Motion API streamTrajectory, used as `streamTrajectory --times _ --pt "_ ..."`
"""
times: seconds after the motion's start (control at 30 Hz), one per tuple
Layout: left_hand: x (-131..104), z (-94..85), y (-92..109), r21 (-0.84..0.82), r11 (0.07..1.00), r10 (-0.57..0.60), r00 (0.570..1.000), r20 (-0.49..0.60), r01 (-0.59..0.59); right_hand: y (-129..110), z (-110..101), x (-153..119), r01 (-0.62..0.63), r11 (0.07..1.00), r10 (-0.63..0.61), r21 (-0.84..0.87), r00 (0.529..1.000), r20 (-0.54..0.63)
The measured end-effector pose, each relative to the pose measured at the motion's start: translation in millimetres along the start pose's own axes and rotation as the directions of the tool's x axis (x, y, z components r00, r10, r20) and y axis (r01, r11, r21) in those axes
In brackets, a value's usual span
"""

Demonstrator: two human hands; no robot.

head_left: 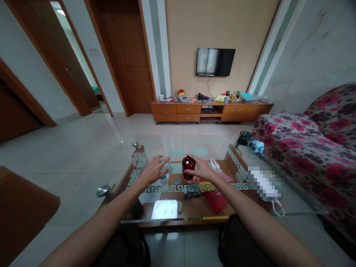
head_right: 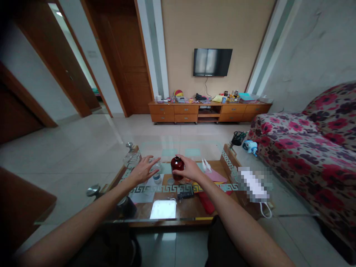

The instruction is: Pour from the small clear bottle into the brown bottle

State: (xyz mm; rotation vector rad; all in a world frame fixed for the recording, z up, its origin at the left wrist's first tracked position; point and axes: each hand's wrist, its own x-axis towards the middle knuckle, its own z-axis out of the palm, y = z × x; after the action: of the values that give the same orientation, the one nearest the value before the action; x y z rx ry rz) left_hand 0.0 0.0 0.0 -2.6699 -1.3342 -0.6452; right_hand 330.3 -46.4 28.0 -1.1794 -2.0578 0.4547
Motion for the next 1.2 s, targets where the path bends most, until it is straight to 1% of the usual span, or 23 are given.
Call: streamTrajectory --times 0.07,0.1,0.17,0.2,0.27,0.3,0.37,0.43,0.5,0.63,0.77,0.83,0.9,1.0,1.2 --pt "-0.4 4.4 2.9 -0.135 0.991 0.006 1.000 0.010 -0.005 1.5 2.4 -0.5 -0.028 1.000 0.028 0.012 1.000 -0.007" --pt "-0.5 7.5 3.3 -0.206 0.978 -0.014 1.000 0.020 0.018 2.4 3.8 -0.6 -0.048 0.999 0.048 0.022 0.999 -0.011" --pt "-0.6 14.3 2.8 -0.323 0.936 -0.126 0.990 0.065 0.140 4.4 6.7 -1.1 -0.086 0.995 0.087 0.057 0.996 -0.015" --pt "-0.7 17.6 2.1 -0.364 0.905 -0.200 0.975 0.098 0.222 5.4 8.4 -1.4 -0.103 0.992 0.104 0.078 0.994 -0.017" --pt "-0.9 22.2 1.2 -0.409 0.837 -0.328 0.932 0.155 0.363 7.6 12.6 -2.4 -0.133 0.983 0.138 0.125 0.990 -0.027" --pt "-1.1 23.1 1.2 -0.417 0.813 -0.368 0.914 0.172 0.406 8.6 15.1 -3.0 -0.148 0.978 0.154 0.149 0.987 -0.033" --pt "-1.4 21.3 2.8 -0.409 0.801 -0.400 0.899 0.175 0.436 10.0 20.3 -4.3 -0.164 0.965 0.176 0.205 0.983 -0.042" --pt "-1.1 14.8 6.8 -0.387 0.814 -0.408 0.900 0.151 0.434 9.8 24.6 -5.4 -0.154 0.955 0.170 0.254 0.985 -0.041" --pt "0.1 4.7 12.6 -0.387 0.823 -0.400 0.908 0.125 0.416 7.2 26.6 -5.7 -0.127 0.957 0.142 0.262 0.989 -0.039" --pt "5.4 -21.9 26.8 -0.422 0.829 -0.372 0.925 0.075 0.367 -4.1 23.7 -4.3 -0.050 0.985 0.060 0.162 0.997 -0.056" --pt "10.1 -48.3 38.5 -0.377 0.900 -0.274 0.956 -0.102 0.218 -15.7 19.4 -3.4 -0.009 0.995 0.014 0.097 0.999 -0.051" --pt "10.8 -58.7 42.0 -0.325 0.930 -0.237 0.954 -0.183 0.169 -20.1 18.3 -3.6 -0.013 0.996 0.016 0.085 0.999 -0.030" --pt "10.8 -66.5 44.0 -0.280 0.949 -0.212 0.950 -0.231 0.144 -23.9 17.5 -4.1 -0.009 0.998 0.010 0.067 1.000 -0.017" --pt "10.2 -74.8 46.0 -0.235 0.965 -0.177 0.953 -0.246 0.119 -29.0 16.3 -4.8 0.008 0.999 -0.007 0.044 1.000 -0.010" --pt "9.2 -87.0 51.2 -0.147 0.982 -0.142 0.975 -0.171 0.117 -37.4 13.9 -6.3 0.011 0.999 -0.011 0.039 1.000 0.004"
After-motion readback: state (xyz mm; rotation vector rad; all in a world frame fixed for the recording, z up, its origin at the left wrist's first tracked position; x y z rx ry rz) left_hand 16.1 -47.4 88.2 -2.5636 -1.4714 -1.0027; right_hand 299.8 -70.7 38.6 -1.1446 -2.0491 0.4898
